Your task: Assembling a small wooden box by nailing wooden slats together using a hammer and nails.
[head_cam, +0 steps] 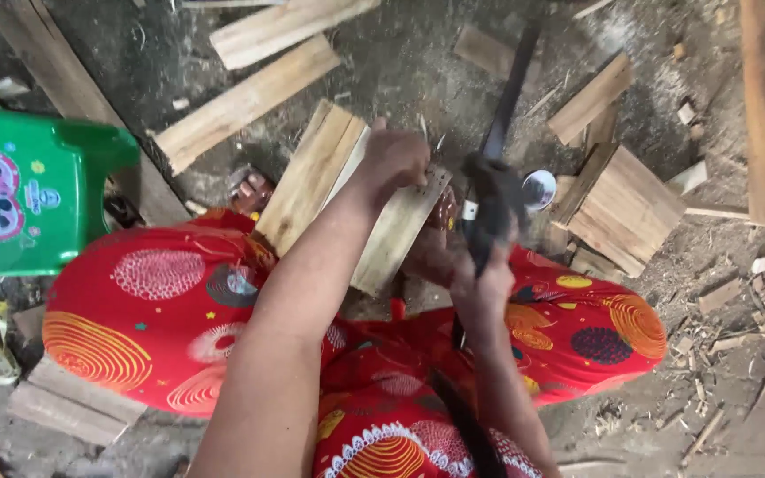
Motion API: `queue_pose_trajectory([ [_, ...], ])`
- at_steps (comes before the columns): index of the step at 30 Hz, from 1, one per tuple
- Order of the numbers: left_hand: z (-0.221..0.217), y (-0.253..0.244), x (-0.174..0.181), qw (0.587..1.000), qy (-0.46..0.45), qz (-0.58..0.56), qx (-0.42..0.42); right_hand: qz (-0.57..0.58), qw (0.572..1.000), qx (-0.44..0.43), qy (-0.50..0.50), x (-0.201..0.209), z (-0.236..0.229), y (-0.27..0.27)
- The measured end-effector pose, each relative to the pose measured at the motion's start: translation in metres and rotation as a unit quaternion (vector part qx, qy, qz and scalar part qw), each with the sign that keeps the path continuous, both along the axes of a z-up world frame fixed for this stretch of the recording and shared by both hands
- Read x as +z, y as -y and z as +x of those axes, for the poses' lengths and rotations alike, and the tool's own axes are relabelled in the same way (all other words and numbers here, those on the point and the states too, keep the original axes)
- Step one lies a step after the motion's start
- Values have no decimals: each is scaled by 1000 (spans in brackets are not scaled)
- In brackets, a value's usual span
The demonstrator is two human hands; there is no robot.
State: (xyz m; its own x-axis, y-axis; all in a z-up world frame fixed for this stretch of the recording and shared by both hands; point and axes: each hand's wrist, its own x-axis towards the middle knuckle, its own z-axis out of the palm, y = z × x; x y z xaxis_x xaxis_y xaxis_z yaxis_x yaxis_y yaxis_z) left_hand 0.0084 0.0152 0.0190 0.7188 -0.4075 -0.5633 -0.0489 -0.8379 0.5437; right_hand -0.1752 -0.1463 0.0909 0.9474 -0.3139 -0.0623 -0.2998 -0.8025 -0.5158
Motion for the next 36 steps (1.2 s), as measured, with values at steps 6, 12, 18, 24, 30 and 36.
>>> queue_pose_trajectory([
  [6, 6, 14, -37, 998, 53, -23, 27, -39, 997, 57, -31, -43, -3, 8],
  [12, 3, 3, 10, 999, -12, -39, 32, 17, 986, -37, -165, 4, 9, 6],
  [18, 4, 6, 1, 999, 25, -28, 35, 60, 979, -141, -133, 7, 17, -22],
  [24, 13, 11, -29, 998, -20, -30, 42, 56, 983, -42, -168, -3, 16, -8],
  [30, 5, 1, 11, 999, -2, -29, 31, 33, 999, -33, 20, 11, -5, 2],
  [36, 11, 18, -52, 999, 31, -8, 28, 49, 988, 19, -147, 2, 22, -3],
])
